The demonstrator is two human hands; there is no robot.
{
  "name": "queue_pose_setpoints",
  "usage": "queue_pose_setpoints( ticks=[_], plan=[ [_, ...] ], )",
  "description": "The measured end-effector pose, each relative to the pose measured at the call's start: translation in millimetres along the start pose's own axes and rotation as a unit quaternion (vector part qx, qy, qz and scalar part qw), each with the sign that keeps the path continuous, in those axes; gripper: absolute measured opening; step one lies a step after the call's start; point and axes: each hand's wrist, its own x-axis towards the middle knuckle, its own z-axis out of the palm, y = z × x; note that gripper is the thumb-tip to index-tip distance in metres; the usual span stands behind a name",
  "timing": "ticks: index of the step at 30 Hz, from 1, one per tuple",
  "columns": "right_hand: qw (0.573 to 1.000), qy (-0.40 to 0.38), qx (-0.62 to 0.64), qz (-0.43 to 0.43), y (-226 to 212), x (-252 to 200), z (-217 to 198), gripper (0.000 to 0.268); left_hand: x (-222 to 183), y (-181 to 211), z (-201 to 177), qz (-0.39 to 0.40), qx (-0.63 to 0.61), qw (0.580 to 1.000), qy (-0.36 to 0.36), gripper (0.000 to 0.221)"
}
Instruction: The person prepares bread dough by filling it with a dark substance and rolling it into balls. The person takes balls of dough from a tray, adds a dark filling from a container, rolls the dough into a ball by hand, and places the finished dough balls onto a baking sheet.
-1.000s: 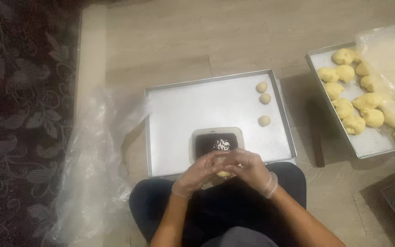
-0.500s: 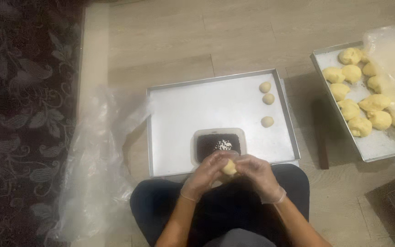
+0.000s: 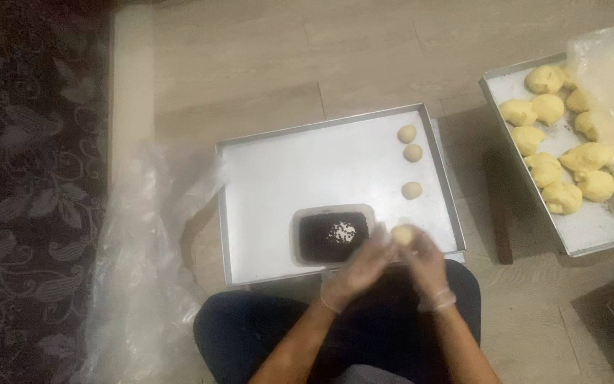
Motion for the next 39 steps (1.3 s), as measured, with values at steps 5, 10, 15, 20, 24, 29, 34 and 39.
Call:
queue_pose_setpoints(
  ticks=[5, 10, 15, 20, 24, 29, 34, 39],
  plan=[
    [0.980, 0.151, -0.037, 0.123, 15, 55, -34, 0.039, 39, 32, -34, -0.186, 0.306, 0.886, 0.296, 0.074],
    [0.952, 0.053, -0.215, 0.211, 41, 74, -34, 0.042, 31, 37, -98, -0.126, 0.360, 0.833, 0.402, 0.053],
    [0.889, -0.013, -0.390, 0.240, 20, 70, -30, 0.058, 55, 12, -191, -0.196, 0.509, 0.736, 0.401, 0.043],
    [0.897, -0.012, -0.348, 0.273, -3, 70, -30, 0.056, 113, 11, -240, -0.249, 0.729, 0.599, 0.218, 0.038],
    [0.846, -0.095, -0.394, 0.347, 88, 88, -29, 0.078, 138, -5, -280, -0.183, 0.745, 0.603, 0.219, 0.037],
    [0.865, -0.099, -0.366, 0.328, 83, 89, -29, 0.072, 153, 6, -289, -0.279, 0.773, 0.551, 0.141, 0.046],
    [0.881, -0.082, -0.374, 0.278, 95, 90, -29, 0.076, 153, -29, -321, -0.259, 0.850, 0.448, 0.094, 0.040],
    [0.885, -0.080, -0.348, 0.300, 75, 87, -30, 0.078, 135, -10, -312, -0.287, 0.815, 0.498, 0.077, 0.046]
  ],
)
